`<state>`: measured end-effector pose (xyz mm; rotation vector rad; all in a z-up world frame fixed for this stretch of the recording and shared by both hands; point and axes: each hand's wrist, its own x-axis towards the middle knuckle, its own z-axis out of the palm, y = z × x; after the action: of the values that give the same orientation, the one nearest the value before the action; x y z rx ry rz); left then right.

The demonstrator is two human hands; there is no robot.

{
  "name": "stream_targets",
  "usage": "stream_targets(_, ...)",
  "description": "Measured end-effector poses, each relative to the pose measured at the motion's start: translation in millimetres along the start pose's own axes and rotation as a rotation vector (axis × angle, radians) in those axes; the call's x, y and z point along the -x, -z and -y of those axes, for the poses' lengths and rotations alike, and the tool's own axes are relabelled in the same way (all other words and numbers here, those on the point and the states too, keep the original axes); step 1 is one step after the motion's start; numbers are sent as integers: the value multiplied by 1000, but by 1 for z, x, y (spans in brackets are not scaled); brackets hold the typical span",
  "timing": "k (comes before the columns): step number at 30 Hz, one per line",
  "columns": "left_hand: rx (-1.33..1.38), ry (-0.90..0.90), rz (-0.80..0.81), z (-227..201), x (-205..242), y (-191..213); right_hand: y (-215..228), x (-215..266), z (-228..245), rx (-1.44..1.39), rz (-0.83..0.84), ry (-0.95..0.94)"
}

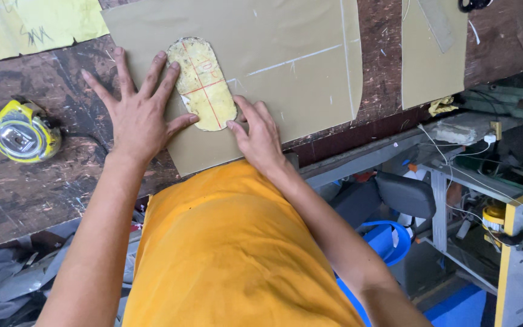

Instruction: The person measures a piece of cardboard with a tape measure and marks lines with a pencil. They then place a small template on the cardboard and trace its outline, repeating the process to create multiple marked sections.

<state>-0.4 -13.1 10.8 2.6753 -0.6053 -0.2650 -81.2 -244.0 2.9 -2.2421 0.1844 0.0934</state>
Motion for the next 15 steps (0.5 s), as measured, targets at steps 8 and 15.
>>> stream_targets(8,19,-33,10,-1,-9,-2,-8,-2,-5,-53,-91,-11)
stream_targets(15,3,-35,15,-6,-14,-13,-4,-2,-6,13,-120,-59)
